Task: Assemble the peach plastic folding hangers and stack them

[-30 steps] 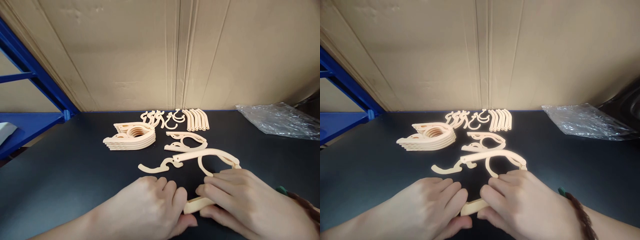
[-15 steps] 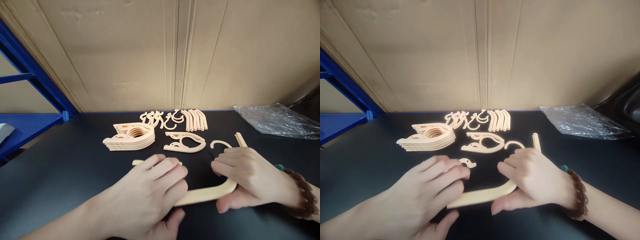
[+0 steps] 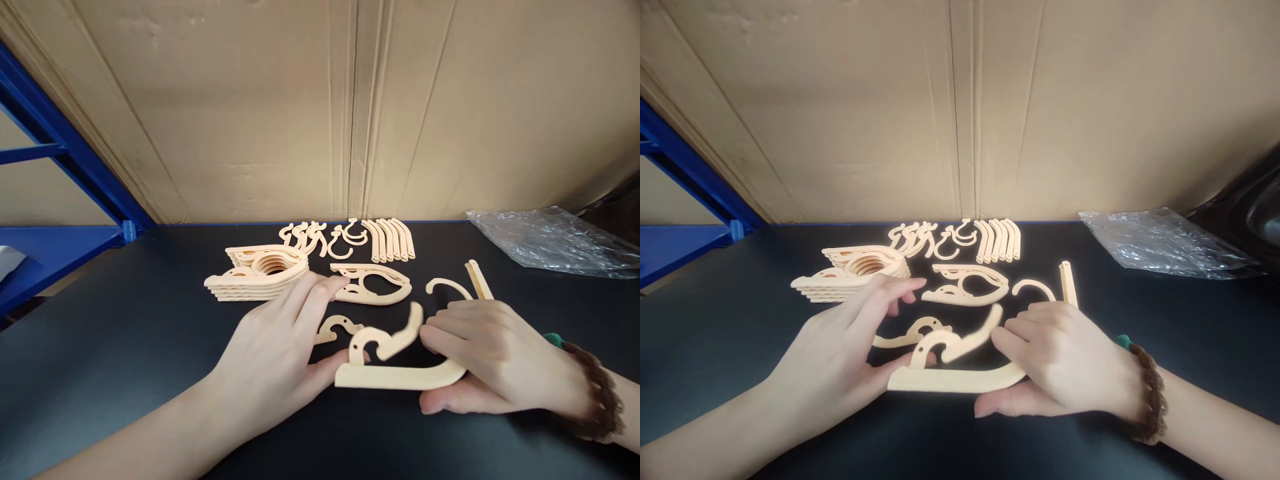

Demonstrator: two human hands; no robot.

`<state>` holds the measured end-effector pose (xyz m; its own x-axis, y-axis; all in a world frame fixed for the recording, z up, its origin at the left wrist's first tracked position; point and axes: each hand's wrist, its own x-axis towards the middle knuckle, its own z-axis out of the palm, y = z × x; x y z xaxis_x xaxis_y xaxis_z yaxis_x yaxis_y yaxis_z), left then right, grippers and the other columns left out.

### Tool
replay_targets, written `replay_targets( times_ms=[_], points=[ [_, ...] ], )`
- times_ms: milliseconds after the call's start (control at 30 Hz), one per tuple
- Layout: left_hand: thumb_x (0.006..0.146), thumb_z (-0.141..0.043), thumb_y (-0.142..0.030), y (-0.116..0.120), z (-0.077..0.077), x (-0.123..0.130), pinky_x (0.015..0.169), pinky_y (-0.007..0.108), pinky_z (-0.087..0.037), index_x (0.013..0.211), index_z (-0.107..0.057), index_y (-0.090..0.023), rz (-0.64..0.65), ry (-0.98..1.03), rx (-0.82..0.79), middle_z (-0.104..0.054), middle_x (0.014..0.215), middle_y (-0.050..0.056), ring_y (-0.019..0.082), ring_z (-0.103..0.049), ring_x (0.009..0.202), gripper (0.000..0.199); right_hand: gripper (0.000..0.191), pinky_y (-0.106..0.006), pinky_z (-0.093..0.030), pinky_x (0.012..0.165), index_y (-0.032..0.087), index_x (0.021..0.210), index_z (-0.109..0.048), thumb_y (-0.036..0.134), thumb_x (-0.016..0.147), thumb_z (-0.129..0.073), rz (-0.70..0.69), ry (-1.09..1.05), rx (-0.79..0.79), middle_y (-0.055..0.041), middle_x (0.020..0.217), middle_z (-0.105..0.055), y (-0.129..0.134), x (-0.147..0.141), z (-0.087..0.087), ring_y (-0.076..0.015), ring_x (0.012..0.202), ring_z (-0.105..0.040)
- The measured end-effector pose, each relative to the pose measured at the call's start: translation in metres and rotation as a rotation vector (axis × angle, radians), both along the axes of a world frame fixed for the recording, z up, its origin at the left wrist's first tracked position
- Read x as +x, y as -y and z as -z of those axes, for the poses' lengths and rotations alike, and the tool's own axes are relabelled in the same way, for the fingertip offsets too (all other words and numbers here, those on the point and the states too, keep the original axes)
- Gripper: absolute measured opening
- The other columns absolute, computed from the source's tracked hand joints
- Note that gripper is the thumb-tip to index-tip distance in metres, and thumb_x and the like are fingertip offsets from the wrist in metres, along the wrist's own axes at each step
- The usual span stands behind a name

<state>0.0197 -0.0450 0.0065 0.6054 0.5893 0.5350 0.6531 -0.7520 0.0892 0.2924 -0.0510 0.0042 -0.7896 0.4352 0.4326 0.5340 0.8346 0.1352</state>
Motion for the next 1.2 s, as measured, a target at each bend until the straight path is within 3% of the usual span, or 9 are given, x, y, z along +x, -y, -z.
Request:
replay_targets(
  times_ms=[133,267,467,633,767,867,1033,1133,1200],
  points=[
    [0.09,-0.063,-0.021,-0.001,0.0,0.003,0.082,0.03,-0.05,0.127,-0.048,-0.021,0.164,0.014,-0.265,-0.064,0.107,0.002,0.019,-0.06,0.096,0.04,0.06,-0.027,-0.028,0.048,0.019,0.062,-0.053,0.06,0.1,-0.033,0.006,0.0,-0.017,0.0022,0.054,-0.048,-0.001,-0.002,0.0,-0.0119,0.047,-0.039],
    [0.082,-0.078,-0.031,0.003,-0.001,0.006,0.083,0.031,-0.049,0.121,-0.053,-0.021,0.252,0.044,-0.417,-0.064,0.105,0.002,0.019,-0.058,0.094,0.047,0.056,-0.026,-0.029,0.05,0.018,0.064,-0.054,0.058,0.1,-0.039,0.032,-0.003,-0.011,0.0023,0.055,-0.049,-0.003,-0.003,0.0,-0.0116,0.048,-0.041],
    [0.087,-0.072,-0.026,-0.001,-0.009,0.004,0.074,0.025,-0.047,0.114,-0.06,-0.026,0.177,0.207,-0.684,-0.062,0.097,-0.003,0.014,-0.056,0.085,0.03,0.052,-0.027,-0.028,0.052,0.018,0.065,-0.054,0.058,0.099,-0.043,0.041,-0.006,-0.011,0.0024,0.057,-0.048,-0.009,0.001,-0.002,-0.0124,0.05,-0.04],
    [0.085,-0.066,-0.022,-0.004,-0.019,0.002,0.064,0.021,-0.041,0.109,-0.065,-0.029,0.116,0.33,-0.815,-0.063,0.09,-0.006,0.011,-0.049,0.072,0.024,0.027,-0.03,-0.036,0.06,0.017,0.078,-0.059,0.026,0.101,-0.047,0.07,-0.02,0.023,-0.0012,0.068,-0.057,-0.019,0.009,-0.004,-0.0156,0.061,-0.048],
    [0.083,-0.068,-0.026,-0.005,-0.02,0.003,0.067,0.022,-0.045,0.104,-0.068,-0.026,0.144,0.464,-1.064,-0.064,0.085,-0.004,0.012,-0.055,0.073,0.021,0.011,-0.034,-0.046,0.074,0.016,0.095,-0.063,0.021,0.097,-0.053,0.075,-0.051,0.037,-0.0096,0.099,-0.065,-0.021,0.01,-0.004,-0.0216,0.089,-0.06],
    [0.082,-0.066,-0.026,-0.006,-0.02,0.002,0.069,0.024,-0.048,0.103,-0.07,-0.025,0.166,0.602,-1.206,-0.066,0.087,-0.001,0.014,-0.061,0.08,0.021,0.017,-0.034,-0.051,0.074,0.015,0.107,-0.063,0.026,0.095,-0.058,0.138,-0.11,0.091,-0.0142,0.115,-0.059,-0.019,0.008,-0.003,-0.0243,0.097,-0.06],
    [0.077,-0.062,-0.024,-0.004,-0.023,0.003,0.054,0.023,-0.043,0.098,-0.075,-0.022,0.168,0.807,-1.355,-0.064,0.081,0.002,0.011,-0.048,0.059,0.025,0.023,-0.031,-0.054,0.068,0.015,0.115,-0.059,0.028,0.097,-0.055,0.209,-0.206,-0.054,-0.0108,0.105,-0.062,-0.016,0.006,0.0,-0.0207,0.086,-0.065],
    [0.08,-0.06,-0.022,-0.003,-0.023,0.006,0.052,0.022,-0.044,0.098,-0.074,-0.019,0.13,0.951,-1.433,-0.061,0.08,0.004,0.013,-0.051,0.065,0.023,0.019,-0.032,-0.053,0.071,0.015,0.115,-0.058,0.022,0.099,-0.052,0.137,-0.212,-0.161,-0.0075,0.094,-0.066,-0.015,0.004,0.003,-0.0195,0.081,-0.065],
    [0.084,-0.059,-0.019,-0.004,-0.02,0.008,0.053,0.02,-0.046,0.102,-0.073,-0.018,0.113,1.024,-1.475,-0.06,0.081,0.004,0.013,-0.054,0.07,0.022,0.017,-0.032,-0.05,0.071,0.015,0.114,-0.059,0.019,0.099,-0.051,0.095,-0.21,-0.144,-0.0074,0.093,-0.067,-0.012,0.0,0.003,-0.0192,0.08,-0.064]
  ],
)
